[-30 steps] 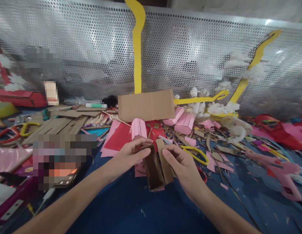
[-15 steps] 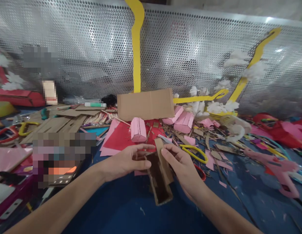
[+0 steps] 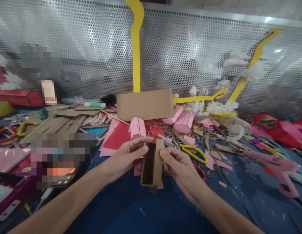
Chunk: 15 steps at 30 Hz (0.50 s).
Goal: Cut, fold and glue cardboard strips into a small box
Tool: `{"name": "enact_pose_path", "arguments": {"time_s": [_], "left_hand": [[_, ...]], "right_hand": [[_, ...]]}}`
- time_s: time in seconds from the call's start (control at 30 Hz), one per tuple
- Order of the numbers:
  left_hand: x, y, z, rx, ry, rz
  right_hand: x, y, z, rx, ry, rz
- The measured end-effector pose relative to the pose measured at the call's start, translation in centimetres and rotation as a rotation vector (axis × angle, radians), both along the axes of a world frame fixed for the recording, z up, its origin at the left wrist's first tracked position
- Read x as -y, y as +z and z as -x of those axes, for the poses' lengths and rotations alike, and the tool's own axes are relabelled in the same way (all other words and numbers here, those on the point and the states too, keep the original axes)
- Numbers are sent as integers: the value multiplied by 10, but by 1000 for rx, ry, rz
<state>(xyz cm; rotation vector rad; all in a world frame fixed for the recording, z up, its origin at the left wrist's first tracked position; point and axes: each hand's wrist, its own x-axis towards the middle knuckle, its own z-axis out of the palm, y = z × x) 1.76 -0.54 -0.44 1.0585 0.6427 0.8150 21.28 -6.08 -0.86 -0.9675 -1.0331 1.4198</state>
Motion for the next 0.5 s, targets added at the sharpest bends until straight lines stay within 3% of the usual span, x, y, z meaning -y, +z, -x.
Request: {"name": "enact_pose_path", "arguments": {"time_s": [0.3,0.5], "left_hand": [[3,-1,-1,-15,20,-78],[4,-2,-1,-60,-23,-216]], "right_hand": [[0,1,1,-70,-38,8],[1,-4,2,178,21,-123]]}}
